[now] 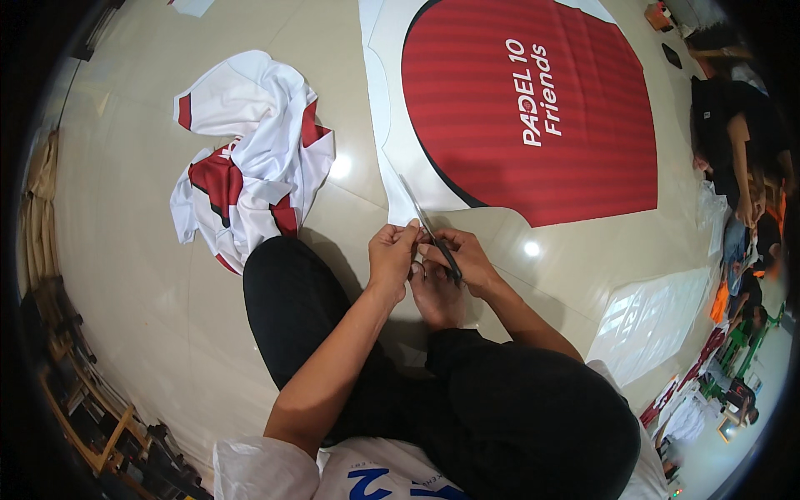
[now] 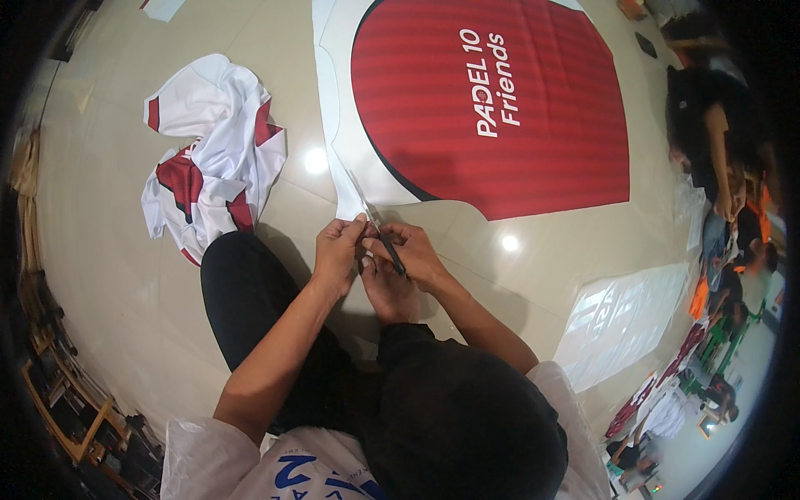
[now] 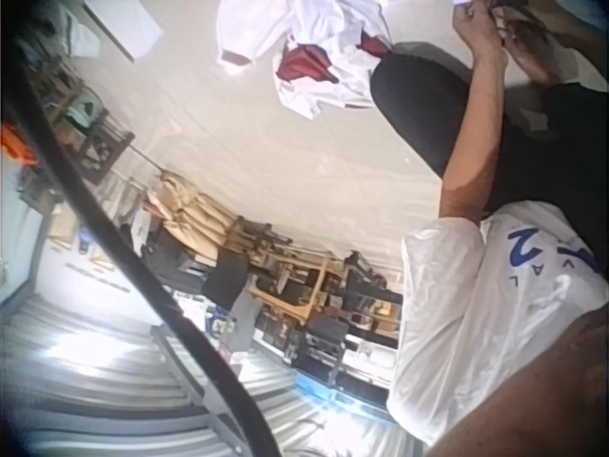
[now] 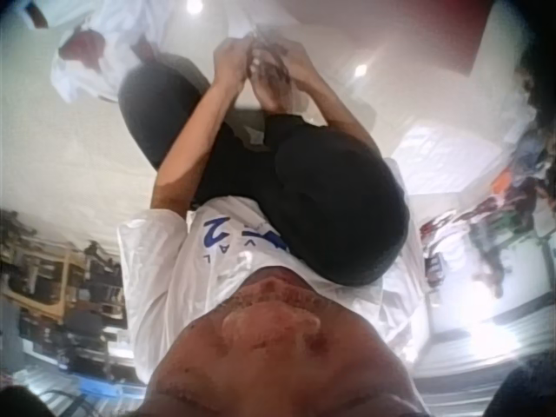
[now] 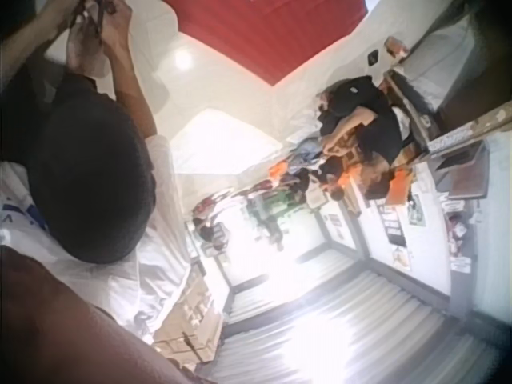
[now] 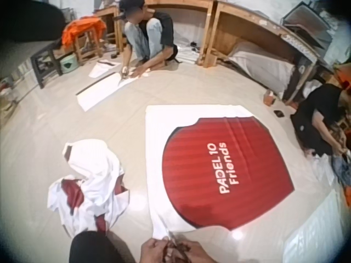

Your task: The person lays a red and white jersey flat on the floor and uses scissors to cut along the seam line, separating the white side panel from the red main body. The person continues cutting around the curved shoulder and side edges to remove the panel completely.

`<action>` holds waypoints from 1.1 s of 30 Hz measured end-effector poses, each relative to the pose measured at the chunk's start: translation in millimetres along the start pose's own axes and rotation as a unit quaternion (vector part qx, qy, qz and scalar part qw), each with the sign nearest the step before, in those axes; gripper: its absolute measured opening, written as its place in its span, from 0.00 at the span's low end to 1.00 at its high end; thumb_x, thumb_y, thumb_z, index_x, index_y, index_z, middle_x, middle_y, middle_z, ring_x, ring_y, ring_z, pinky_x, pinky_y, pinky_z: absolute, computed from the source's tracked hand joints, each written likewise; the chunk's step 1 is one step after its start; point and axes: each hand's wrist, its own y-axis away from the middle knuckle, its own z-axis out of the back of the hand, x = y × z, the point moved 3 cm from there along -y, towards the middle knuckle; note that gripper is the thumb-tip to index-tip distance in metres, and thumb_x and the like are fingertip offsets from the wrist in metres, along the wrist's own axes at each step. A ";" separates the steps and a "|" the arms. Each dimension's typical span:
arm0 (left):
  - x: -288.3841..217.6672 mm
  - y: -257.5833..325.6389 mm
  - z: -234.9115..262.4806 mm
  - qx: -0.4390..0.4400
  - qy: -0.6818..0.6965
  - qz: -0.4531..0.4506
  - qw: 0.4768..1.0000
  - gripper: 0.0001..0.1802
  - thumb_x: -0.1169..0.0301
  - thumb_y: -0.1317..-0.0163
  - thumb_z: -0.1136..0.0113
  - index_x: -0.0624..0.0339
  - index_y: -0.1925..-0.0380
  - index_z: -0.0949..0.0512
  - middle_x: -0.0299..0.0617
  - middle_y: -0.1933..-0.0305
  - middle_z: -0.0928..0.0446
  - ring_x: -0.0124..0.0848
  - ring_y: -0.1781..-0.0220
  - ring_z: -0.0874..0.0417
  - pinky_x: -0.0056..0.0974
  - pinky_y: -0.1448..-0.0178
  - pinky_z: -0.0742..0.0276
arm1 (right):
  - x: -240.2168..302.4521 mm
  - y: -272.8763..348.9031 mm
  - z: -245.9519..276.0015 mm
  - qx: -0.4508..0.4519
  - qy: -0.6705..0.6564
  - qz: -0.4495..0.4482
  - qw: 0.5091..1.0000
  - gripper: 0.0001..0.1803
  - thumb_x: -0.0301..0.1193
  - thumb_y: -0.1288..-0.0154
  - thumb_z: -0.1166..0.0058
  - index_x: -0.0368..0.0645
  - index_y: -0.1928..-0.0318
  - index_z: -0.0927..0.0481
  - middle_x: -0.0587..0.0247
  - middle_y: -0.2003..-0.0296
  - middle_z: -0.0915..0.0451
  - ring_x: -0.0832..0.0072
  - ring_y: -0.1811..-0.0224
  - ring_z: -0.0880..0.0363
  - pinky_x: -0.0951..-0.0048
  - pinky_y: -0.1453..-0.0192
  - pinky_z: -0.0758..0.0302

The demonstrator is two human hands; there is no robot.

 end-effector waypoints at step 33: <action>0.3 -0.2 0.0 0.009 0.021 -0.008 1.000 0.11 0.62 0.22 0.33 0.56 0.59 0.21 0.37 0.60 0.13 0.22 0.67 0.21 0.31 0.61 0.26 | 8.1 -9.5 1.8 0.014 -0.033 0.005 0.999 0.22 0.40 0.32 0.23 0.34 0.50 0.15 0.69 0.69 0.17 0.86 0.74 0.24 0.80 0.71 0.27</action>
